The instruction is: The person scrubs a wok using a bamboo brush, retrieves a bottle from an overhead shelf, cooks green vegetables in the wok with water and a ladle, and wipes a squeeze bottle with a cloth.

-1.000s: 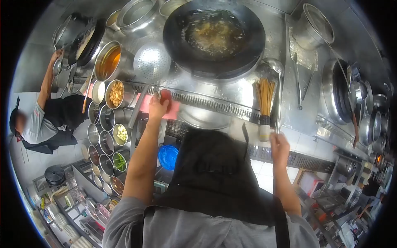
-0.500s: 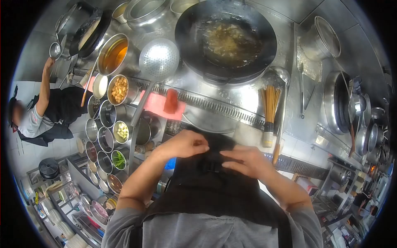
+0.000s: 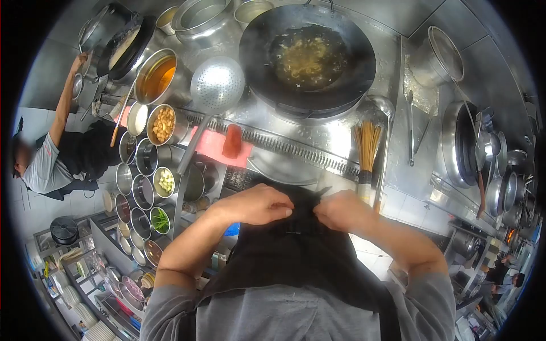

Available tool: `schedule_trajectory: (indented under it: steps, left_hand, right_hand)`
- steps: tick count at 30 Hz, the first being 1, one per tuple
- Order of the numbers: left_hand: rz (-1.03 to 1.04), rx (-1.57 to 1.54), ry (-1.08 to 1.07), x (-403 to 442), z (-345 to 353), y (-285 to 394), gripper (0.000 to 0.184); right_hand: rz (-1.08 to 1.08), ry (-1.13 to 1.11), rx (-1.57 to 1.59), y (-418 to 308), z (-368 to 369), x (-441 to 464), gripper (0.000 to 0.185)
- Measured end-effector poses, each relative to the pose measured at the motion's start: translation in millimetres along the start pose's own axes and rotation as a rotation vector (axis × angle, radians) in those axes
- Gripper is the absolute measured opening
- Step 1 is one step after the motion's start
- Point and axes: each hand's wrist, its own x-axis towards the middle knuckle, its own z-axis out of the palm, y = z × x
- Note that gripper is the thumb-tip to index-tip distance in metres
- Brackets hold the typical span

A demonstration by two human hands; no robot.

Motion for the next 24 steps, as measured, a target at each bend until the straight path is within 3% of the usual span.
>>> schedule_trajectory:
  steps: [5, 7, 14, 22, 24]
  left_hand:
    - [0.056, 0.032, -0.048, 1, 2, 1, 0.033]
    - [0.160, 0.095, -0.065, -1, 6, 5, 0.034]
    - [0.090, -0.136, -0.107, 6, 15, -8, 0.037]
    - [0.143, 0.118, -0.020, 28, 25, 19, 0.028]
    - [0.057, 0.159, 0.027, 24, 25, 32, 0.022]
  right_hand:
    - [0.021, -0.098, -0.232, -2, -3, 7, 0.016]
    - [0.043, -0.012, -0.077, 2, -2, 4, 0.019]
    - [0.090, 0.084, 0.103, 14, -6, 2, 0.017]
    - [0.049, 0.199, 0.014, 10, 3, 19, 0.020]
    - [0.034, 0.229, 0.049, 8, 3, 15, 0.020]
